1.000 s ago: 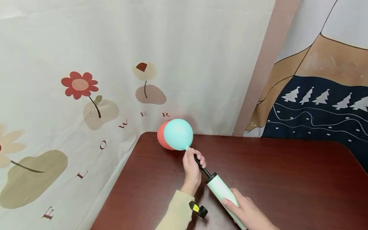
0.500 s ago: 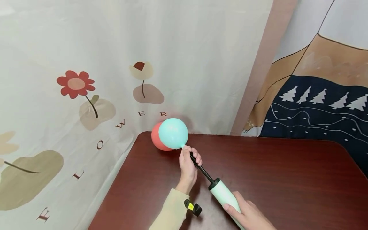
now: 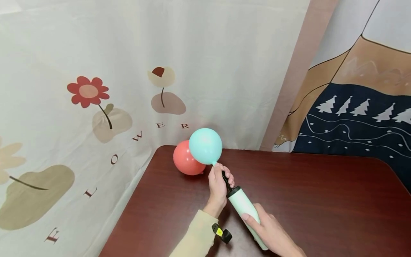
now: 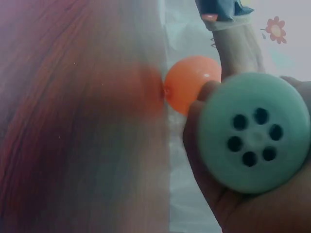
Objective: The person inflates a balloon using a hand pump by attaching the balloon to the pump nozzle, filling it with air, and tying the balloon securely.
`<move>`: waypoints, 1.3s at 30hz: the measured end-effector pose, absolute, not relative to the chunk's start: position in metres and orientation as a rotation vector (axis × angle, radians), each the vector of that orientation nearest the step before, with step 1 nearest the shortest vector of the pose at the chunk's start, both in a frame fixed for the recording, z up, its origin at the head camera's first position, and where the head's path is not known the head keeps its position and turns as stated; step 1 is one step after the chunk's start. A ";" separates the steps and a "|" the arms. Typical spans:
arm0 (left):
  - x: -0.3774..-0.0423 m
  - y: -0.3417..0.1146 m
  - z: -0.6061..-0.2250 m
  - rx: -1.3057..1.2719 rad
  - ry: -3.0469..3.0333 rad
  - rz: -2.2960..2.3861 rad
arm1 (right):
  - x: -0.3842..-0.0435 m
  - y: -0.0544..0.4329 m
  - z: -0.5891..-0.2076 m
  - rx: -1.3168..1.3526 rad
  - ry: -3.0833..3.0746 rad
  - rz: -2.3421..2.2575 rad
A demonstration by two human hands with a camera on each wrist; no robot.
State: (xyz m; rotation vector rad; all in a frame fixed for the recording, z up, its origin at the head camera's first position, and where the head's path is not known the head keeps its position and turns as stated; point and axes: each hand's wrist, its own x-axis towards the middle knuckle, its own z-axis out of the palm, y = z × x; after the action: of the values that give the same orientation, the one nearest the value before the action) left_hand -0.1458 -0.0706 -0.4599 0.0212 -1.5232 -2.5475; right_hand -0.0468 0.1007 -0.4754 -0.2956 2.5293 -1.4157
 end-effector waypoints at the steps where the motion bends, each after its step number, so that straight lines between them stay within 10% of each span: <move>1: -0.148 -0.072 -0.458 0.032 -1.518 -2.550 | -0.046 0.102 -0.475 -0.289 2.503 -1.434; 39: -0.154 -0.072 -0.461 0.088 -1.490 -2.582 | -0.036 0.119 -0.481 -0.309 2.431 -1.446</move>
State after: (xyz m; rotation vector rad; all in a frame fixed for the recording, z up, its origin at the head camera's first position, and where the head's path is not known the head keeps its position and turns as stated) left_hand -0.1537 -0.0723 -0.4614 0.0880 -1.4904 -2.5817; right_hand -0.0359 0.1186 -0.4814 -0.3094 2.4306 -1.4457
